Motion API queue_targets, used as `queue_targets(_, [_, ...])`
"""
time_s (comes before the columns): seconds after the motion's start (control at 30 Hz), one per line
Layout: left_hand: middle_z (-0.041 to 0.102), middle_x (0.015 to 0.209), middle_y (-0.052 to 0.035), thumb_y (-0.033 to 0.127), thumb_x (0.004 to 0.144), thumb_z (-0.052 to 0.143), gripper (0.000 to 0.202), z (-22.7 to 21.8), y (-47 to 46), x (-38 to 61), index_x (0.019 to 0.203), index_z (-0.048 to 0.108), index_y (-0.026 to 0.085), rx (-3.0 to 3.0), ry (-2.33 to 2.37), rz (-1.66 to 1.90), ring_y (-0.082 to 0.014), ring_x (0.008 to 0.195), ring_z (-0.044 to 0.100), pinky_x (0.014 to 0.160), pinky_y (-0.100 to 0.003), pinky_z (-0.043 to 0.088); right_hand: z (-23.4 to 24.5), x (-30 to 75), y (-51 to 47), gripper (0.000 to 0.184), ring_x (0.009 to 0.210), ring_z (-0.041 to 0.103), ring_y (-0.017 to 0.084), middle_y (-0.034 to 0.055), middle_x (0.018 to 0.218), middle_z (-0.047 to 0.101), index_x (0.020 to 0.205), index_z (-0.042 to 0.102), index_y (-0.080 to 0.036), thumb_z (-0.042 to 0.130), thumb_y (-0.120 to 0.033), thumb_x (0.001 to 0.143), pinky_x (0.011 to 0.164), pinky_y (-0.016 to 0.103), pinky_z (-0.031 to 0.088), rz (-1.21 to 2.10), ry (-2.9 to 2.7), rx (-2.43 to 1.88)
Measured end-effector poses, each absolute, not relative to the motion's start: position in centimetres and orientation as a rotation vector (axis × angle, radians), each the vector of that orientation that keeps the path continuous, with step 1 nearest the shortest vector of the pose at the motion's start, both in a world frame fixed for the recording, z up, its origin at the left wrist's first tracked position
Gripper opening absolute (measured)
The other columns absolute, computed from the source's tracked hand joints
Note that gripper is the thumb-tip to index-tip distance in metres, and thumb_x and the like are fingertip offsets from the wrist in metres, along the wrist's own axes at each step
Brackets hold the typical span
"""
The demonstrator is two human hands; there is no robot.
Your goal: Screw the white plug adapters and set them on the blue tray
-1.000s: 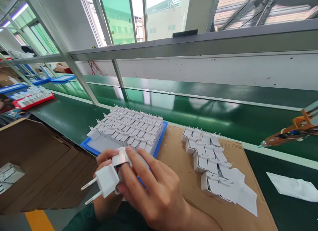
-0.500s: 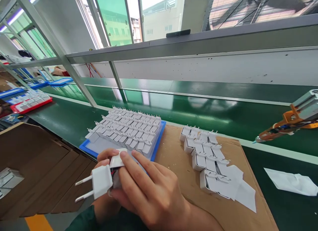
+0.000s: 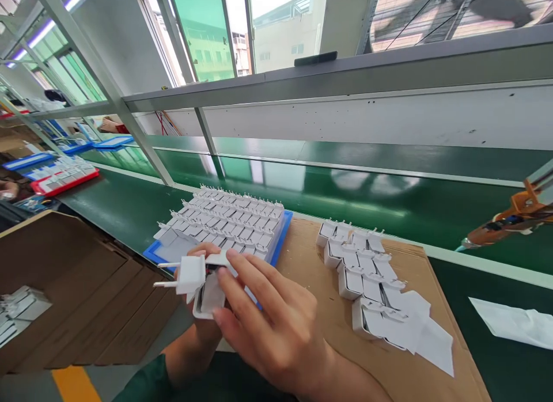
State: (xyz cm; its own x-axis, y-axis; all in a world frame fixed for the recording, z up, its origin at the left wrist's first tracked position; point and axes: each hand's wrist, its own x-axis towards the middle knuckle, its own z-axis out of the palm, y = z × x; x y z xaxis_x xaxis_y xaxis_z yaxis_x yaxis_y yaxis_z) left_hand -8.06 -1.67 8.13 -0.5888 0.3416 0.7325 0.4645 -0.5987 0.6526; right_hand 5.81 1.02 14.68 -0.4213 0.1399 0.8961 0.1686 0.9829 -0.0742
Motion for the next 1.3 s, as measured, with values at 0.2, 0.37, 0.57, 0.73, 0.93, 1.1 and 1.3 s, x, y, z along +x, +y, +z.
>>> queue_targets(0.2, [0.064,0.096,-0.0076,0.052,0.078,0.072,0.041,8.4,-1.5,-8.2,0.117,0.065,0.043,-1.367,-1.210,-2.217,-0.0323,0.079,0.061,0.061,-0.050,0.058,14.5,5.4,1.0,0.029,0.111,0.075,0.025,0.0197,0.123,0.075,0.117,0.070,-0.009,0.067,-0.018,0.090,0.089,0.032,0.067,-0.108,-2.027,-0.269])
queue_targets(0.37, [0.065,0.102,-0.0058,0.057,0.084,0.066,0.044,7.7,-1.5,-9.0,0.121,0.064,0.033,-1.328,-1.144,-1.956,-0.0259,0.085,0.062,0.067,-0.040,0.056,14.6,5.0,1.0,0.024,0.107,0.076,0.025,0.0195,0.121,0.076,0.112,0.071,-0.007,0.065,-0.016,0.091,0.087,0.032,0.067,-0.071,-2.047,-0.233])
queue_targets(0.57, [0.066,0.097,-0.0014,0.060,0.091,0.053,0.034,7.9,-1.0,-8.7,0.110,0.063,0.035,-1.223,-1.046,-2.015,-0.0204,0.069,0.057,0.055,-0.033,0.047,14.8,5.7,0.7,0.023,0.108,0.076,0.023,0.0140,0.118,0.078,0.111,0.072,-0.010,0.066,-0.021,0.092,0.090,0.030,0.067,-0.126,-2.065,-0.176])
queue_targets(0.73, [0.068,0.102,-0.0019,0.044,0.094,0.052,0.025,7.3,-0.7,-8.7,0.114,0.063,0.032,-1.308,-1.013,-2.107,-0.0209,0.077,0.060,0.062,-0.034,0.049,14.6,5.6,0.7,0.026,0.107,0.077,0.024,0.0145,0.117,0.078,0.111,0.073,-0.008,0.069,-0.022,0.090,0.092,0.029,0.066,-0.148,-2.072,-0.184])
queue_targets(0.93, [0.063,0.104,-0.0013,0.046,0.082,0.071,0.041,8.0,-1.2,-8.9,0.119,0.060,0.031,-1.369,-1.103,-2.162,-0.0201,0.086,0.059,0.068,-0.031,0.053,14.9,5.7,0.9,0.026,0.115,0.074,0.025,0.0165,0.114,0.079,0.113,0.070,-0.007,0.064,-0.010,0.088,0.095,0.033,0.066,-0.029,-1.965,-0.137])
queue_targets(1.1, [0.061,0.103,-0.0002,0.018,0.070,0.084,0.065,9.9,-1.8,-8.8,0.126,0.054,0.034,-1.413,-1.241,-2.024,-0.0195,0.090,0.062,0.075,-0.033,0.055,14.5,6.6,1.3,0.021,0.111,0.074,0.020,0.0157,0.114,0.078,0.101,0.067,-0.012,0.067,-0.001,0.083,0.093,0.030,0.066,0.145,-1.829,-0.215])
queue_targets(1.3, [0.062,0.103,-0.0013,0.024,0.073,0.084,0.055,9.3,-1.6,-8.9,0.121,0.057,0.030,-1.403,-1.229,-2.122,-0.0197,0.091,0.061,0.075,-0.033,0.053,14.1,6.2,1.3,0.019,0.116,0.070,0.021,0.0159,0.110,0.078,0.099,0.068,-0.008,0.068,0.000,0.082,0.099,0.033,0.063,0.174,-1.860,-0.137])
